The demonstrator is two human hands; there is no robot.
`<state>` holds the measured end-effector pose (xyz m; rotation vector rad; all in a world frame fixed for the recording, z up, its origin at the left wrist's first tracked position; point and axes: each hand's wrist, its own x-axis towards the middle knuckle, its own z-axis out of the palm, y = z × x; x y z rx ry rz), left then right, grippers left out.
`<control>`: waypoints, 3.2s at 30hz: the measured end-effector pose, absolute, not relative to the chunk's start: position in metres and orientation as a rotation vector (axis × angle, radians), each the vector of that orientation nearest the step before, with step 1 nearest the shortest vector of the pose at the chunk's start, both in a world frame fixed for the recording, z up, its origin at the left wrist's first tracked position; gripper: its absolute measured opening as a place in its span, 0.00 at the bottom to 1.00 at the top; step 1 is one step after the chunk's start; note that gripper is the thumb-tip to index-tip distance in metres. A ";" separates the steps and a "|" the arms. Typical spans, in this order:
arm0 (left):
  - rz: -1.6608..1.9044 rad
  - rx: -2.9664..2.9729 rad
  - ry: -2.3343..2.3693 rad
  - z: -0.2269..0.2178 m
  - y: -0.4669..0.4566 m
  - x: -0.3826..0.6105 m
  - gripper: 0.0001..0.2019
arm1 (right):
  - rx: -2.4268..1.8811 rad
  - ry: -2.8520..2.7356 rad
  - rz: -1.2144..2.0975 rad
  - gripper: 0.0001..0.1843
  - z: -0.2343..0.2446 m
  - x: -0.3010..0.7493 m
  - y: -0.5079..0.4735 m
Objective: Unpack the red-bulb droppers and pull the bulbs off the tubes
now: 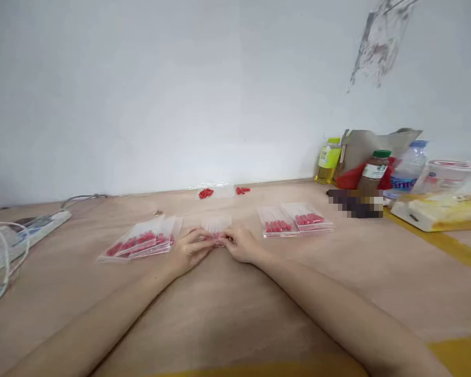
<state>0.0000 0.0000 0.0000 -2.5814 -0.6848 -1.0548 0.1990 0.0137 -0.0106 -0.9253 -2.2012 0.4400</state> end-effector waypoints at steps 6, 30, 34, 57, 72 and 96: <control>-1.115 -2.612 -0.693 0.001 0.003 0.005 0.07 | -0.921 -2.178 0.453 0.09 -0.006 0.199 0.010; -0.855 -2.663 -0.973 0.001 0.000 0.010 0.07 | -1.338 -1.945 0.374 0.10 -0.007 0.184 0.008; -0.854 -2.679 -0.876 0.002 -0.002 0.010 0.08 | -1.339 -1.872 0.330 0.10 -0.009 0.190 0.016; -0.824 -2.594 -1.429 0.000 -0.011 0.009 0.20 | -1.119 -2.001 0.275 0.06 -0.005 0.216 0.018; -0.970 -2.790 -1.342 0.004 -0.005 -0.002 0.12 | -0.841 -2.242 0.513 0.12 -0.005 0.220 0.018; -1.038 -2.740 -1.333 -0.001 -0.003 -0.002 0.10 | -0.867 -2.356 0.200 0.06 0.003 0.215 0.016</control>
